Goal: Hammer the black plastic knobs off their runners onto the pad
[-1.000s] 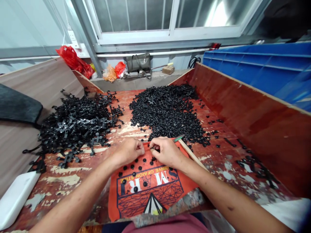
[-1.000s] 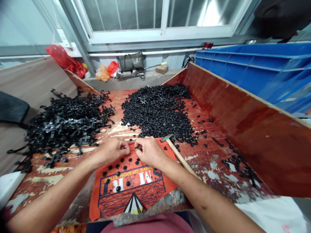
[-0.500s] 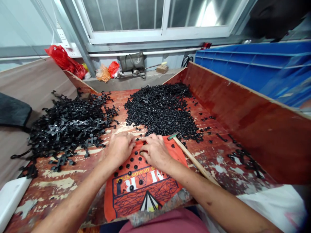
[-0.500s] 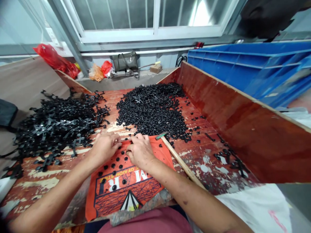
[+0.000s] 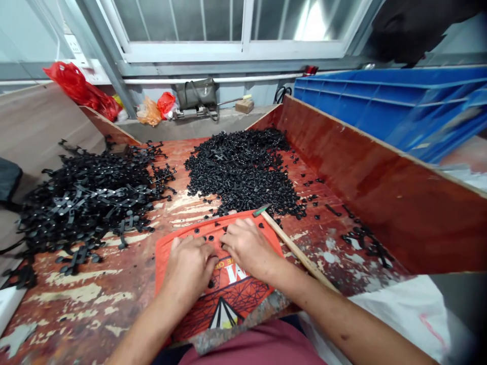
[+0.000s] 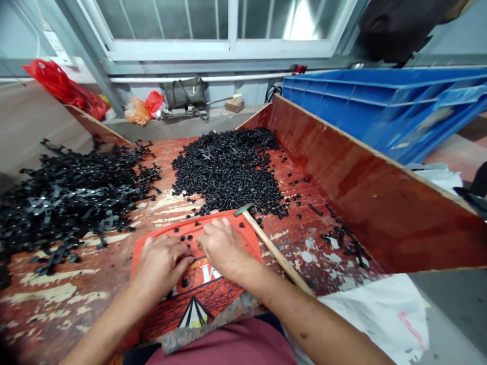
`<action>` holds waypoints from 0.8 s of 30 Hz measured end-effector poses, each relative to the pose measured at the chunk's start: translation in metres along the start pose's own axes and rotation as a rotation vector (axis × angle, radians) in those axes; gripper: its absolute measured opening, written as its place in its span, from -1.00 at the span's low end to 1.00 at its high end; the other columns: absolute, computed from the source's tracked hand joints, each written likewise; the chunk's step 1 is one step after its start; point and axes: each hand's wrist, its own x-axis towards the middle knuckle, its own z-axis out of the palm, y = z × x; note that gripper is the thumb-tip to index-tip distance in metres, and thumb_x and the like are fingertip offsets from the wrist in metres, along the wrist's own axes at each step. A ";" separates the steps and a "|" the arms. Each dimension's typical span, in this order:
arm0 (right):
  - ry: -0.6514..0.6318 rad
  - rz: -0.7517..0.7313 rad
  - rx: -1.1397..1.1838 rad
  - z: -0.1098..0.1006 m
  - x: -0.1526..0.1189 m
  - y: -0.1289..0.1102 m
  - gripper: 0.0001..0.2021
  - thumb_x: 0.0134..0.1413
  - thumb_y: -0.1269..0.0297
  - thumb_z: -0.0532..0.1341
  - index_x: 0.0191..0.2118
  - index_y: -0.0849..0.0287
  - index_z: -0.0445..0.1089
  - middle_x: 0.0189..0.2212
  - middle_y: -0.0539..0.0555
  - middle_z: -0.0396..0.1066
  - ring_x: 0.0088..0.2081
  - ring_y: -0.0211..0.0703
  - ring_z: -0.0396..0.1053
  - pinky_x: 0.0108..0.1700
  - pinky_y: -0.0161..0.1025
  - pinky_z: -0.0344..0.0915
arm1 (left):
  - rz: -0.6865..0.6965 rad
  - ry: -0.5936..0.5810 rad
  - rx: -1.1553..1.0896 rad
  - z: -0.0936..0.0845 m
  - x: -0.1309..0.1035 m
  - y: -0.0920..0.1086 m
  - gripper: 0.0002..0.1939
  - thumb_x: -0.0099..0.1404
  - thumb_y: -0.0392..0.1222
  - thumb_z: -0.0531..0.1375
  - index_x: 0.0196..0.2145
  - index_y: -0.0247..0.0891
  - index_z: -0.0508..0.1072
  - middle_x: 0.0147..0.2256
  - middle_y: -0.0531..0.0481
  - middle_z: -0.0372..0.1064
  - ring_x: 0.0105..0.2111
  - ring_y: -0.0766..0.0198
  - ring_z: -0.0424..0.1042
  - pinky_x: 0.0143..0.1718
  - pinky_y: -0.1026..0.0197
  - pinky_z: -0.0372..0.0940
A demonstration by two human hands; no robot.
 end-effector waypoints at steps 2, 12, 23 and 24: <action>0.015 -0.041 -0.024 0.006 0.005 -0.005 -0.86 0.20 0.40 0.26 -0.41 0.16 0.47 -0.40 0.06 0.41 -0.25 -0.06 0.20 -0.20 -0.11 0.00 | -0.041 -0.044 -0.019 -0.002 -0.010 -0.002 -0.86 0.28 -0.21 0.22 -0.42 -0.15 0.56 -0.37 -0.02 0.50 -0.27 0.07 0.42 -0.20 0.03 0.06; 0.091 -0.150 0.005 0.020 -0.025 -0.029 -0.82 0.32 0.36 0.14 -0.33 0.16 0.43 -0.39 0.05 0.37 -0.26 -0.07 0.17 -0.18 -0.06 0.00 | -0.191 0.064 -0.120 -0.016 -0.036 -0.024 -0.83 0.33 -0.04 0.18 -0.27 -0.05 0.58 -0.27 0.03 0.55 -0.21 0.09 0.45 -0.14 0.06 0.07; 0.156 0.109 0.270 -0.021 -0.078 -0.001 -0.82 0.26 0.49 0.15 -0.16 0.15 0.47 -0.34 0.04 0.47 -0.25 -0.10 0.29 -0.11 -0.11 0.13 | -0.061 0.050 -0.238 -0.013 -0.020 -0.004 -0.81 0.36 -0.22 0.13 -0.28 -0.13 0.57 -0.29 -0.02 0.53 -0.21 0.11 0.45 -0.13 0.07 0.15; 0.148 0.153 0.253 -0.024 -0.081 0.003 -0.82 0.24 0.51 0.16 -0.18 0.15 0.48 -0.35 0.04 0.46 -0.26 -0.10 0.29 -0.11 -0.10 0.14 | -0.033 0.028 -0.217 -0.010 -0.013 0.002 -0.81 0.36 -0.23 0.13 -0.28 -0.13 0.57 -0.29 -0.03 0.53 -0.20 0.10 0.44 -0.13 0.07 0.16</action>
